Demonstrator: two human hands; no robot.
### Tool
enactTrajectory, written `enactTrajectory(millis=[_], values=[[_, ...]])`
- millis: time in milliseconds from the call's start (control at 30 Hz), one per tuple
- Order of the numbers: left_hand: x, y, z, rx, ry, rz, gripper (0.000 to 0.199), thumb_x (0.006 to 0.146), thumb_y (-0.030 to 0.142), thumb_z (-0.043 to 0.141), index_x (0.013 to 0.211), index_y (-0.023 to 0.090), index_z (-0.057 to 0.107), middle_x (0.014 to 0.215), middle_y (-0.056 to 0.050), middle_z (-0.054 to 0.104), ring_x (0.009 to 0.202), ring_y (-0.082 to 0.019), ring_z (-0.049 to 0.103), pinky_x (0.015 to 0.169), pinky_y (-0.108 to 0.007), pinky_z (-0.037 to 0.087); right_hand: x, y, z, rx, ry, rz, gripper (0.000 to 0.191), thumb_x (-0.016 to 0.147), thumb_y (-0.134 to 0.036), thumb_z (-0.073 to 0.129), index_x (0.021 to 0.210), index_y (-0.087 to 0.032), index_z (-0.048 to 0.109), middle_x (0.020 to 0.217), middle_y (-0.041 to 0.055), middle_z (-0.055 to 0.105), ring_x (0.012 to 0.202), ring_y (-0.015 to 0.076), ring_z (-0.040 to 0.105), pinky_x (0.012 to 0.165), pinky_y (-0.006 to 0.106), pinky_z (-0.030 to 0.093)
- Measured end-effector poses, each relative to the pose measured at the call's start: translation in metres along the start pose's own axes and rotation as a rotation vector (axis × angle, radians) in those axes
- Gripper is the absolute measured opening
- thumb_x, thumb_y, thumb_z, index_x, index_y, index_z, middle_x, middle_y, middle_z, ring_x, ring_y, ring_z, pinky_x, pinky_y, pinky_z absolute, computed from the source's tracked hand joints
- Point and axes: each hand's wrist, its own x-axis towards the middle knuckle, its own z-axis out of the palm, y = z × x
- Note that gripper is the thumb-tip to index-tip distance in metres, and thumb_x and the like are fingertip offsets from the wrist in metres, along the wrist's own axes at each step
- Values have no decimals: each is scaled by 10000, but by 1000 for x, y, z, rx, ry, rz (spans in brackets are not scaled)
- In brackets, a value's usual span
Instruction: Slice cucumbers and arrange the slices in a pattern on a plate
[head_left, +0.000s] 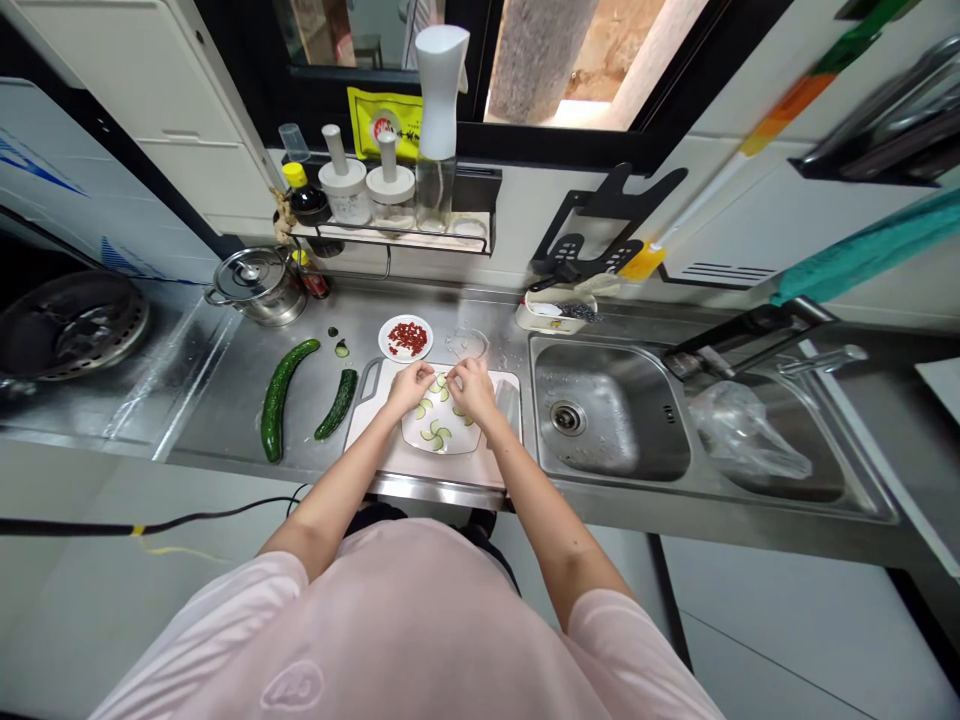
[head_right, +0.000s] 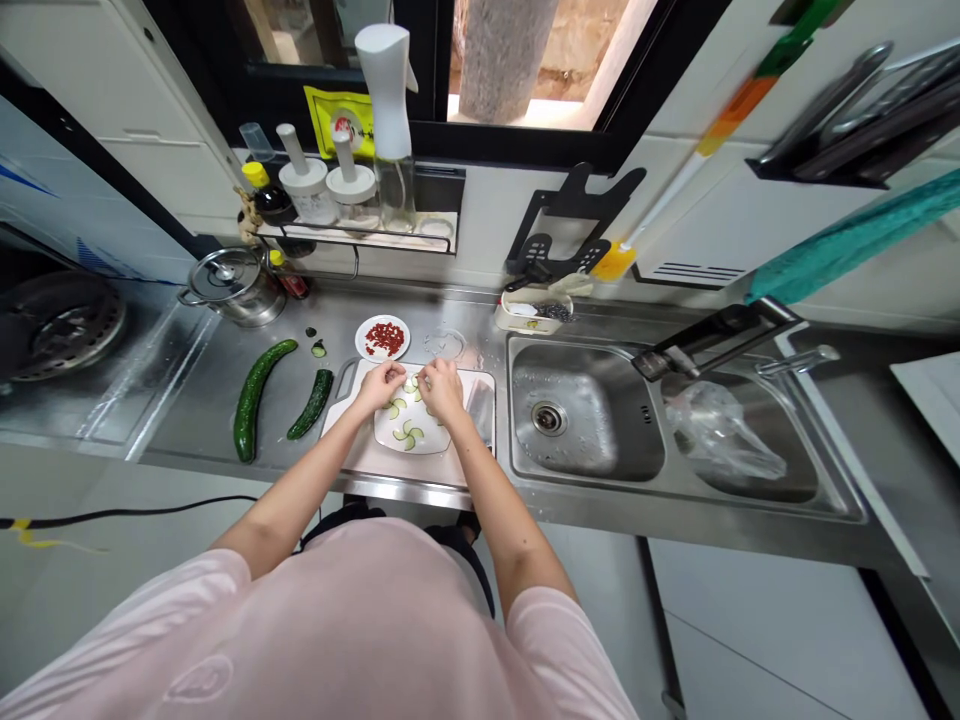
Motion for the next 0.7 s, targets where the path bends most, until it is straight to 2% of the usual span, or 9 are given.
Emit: enactTrajectory(millis=[167,367,700], values=[[0,4,5,178,-27,-5,123,753,235,597,870,219,632,798,-18,664,727,-154,593,710,-266,430,-2,11,15,-79,-27,-13,147,858,-237,508,867,-206,652,976,91,547,975,251,394,797,348,367],[5,1,14,292,-52,-39,104,766,239,588,864,236,626,797,-21,664,752,-167,603,688,-266,410,-4,14,28,-166,-69,-28,175,872,-264,498,872,-190,657,982,107,543,967,246,394,773,339,363],[8,2,25,436,-79,-73,121,786,258,554,884,229,620,883,-56,670,834,-200,605,690,-274,390,-3,13,34,-223,-101,-24,204,886,-244,468,900,-183,662,1027,121,540,987,251,385,777,339,350]])
